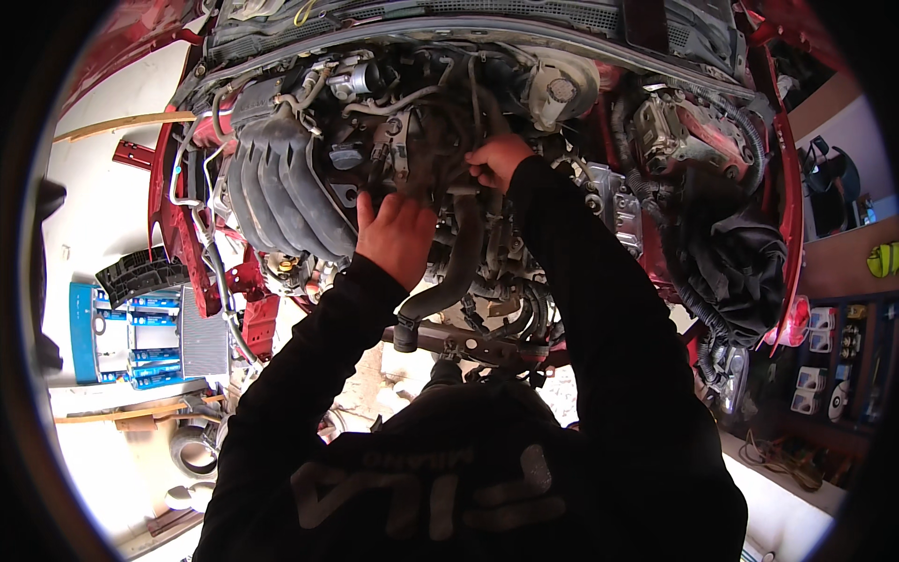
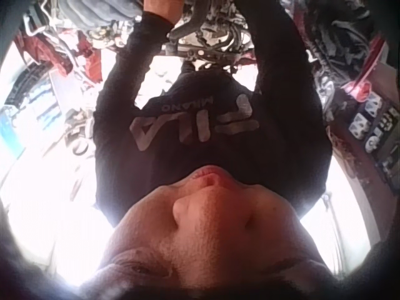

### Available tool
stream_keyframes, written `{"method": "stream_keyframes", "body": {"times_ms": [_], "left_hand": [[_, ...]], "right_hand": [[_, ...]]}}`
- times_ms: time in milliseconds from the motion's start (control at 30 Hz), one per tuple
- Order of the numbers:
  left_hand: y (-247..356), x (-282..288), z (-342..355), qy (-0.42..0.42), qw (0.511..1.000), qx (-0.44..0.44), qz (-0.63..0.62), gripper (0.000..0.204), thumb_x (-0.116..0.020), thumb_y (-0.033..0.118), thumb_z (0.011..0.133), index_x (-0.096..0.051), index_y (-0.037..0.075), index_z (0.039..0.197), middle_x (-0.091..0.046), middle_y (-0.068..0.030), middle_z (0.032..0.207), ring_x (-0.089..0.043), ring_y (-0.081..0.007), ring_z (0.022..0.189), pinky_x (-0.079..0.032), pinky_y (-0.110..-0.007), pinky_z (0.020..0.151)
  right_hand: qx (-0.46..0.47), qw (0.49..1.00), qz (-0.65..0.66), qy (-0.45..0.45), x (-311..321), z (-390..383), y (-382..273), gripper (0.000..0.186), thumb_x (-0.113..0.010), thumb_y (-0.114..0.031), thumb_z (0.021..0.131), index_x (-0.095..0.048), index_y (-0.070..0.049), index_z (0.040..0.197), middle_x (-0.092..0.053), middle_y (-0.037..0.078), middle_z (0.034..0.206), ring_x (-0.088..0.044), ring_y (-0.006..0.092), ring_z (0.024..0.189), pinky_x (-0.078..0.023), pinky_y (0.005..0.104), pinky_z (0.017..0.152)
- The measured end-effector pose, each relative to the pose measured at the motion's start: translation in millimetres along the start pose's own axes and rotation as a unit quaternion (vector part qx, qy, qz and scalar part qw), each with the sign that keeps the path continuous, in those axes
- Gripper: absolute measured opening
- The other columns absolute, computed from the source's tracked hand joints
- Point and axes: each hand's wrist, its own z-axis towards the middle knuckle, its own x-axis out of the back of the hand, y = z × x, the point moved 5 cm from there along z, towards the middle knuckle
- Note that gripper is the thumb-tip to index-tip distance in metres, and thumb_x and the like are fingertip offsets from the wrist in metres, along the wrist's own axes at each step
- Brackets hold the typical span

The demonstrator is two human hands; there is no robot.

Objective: The person applies sealant to a car engine component using a caulking gun, then installs and secures a black plastic part within the engine bay. They manipulate hoses and connectors by hand to fit the part into place.

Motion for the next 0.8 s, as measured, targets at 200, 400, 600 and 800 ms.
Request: {"method": "stream_keyframes", "body": {"times_ms": [200,400,600,800], "left_hand": [[9,-11,-8,-0.020,0.999,-0.021,-0.015,0.011,-0.065,0.020,0.093,-0.069,0.011,0.096,-0.069,-0.0067,0.101,-0.062,-0.0310,0.114,-0.042,-0.072,0.113],[13,-17,-16,-0.017,0.999,-0.020,-0.026,0.009,-0.065,0.019,0.092,-0.068,0.011,0.094,-0.069,-0.0071,0.101,-0.063,-0.0314,0.116,-0.042,-0.069,0.113],[11,-14,-17,-0.011,0.999,-0.028,-0.016,0.010,-0.065,0.020,0.090,-0.068,0.011,0.091,-0.068,-0.0062,0.097,-0.062,-0.0302,0.114,-0.042,-0.069,0.113],[10,-12,-18,-0.006,0.999,-0.024,-0.022,0.008,-0.067,0.020,0.089,-0.068,0.012,0.090,-0.068,-0.0059,0.097,-0.063,-0.0295,0.115,-0.041,-0.066,0.112]], "right_hand": [[0.068,0.994,-0.086,-0.028,-9,-3,-4,0.018,-0.078,-0.003,0.095,-0.071,0.002,0.111,-0.073,0.011,0.088,-0.062,0.0178,0.067,-0.047,0.0342,0.057],[0.118,0.992,-0.032,-0.041,-17,-15,-4,0.031,-0.075,0.000,0.095,-0.066,0.005,0.125,-0.074,0.013,0.097,-0.062,0.0157,0.072,-0.046,0.0334,0.057],[0.116,0.989,0.017,-0.095,-31,-10,-2,0.041,-0.074,0.003,0.094,-0.064,0.005,0.133,-0.074,0.013,0.099,-0.056,0.0129,0.068,-0.041,0.0301,0.055],[0.092,0.991,0.013,-0.095,-32,-6,-7,0.038,-0.074,0.004,0.092,-0.064,0.005,0.128,-0.074,0.014,0.098,-0.051,0.0106,0.063,-0.035,0.0284,0.053]]}}
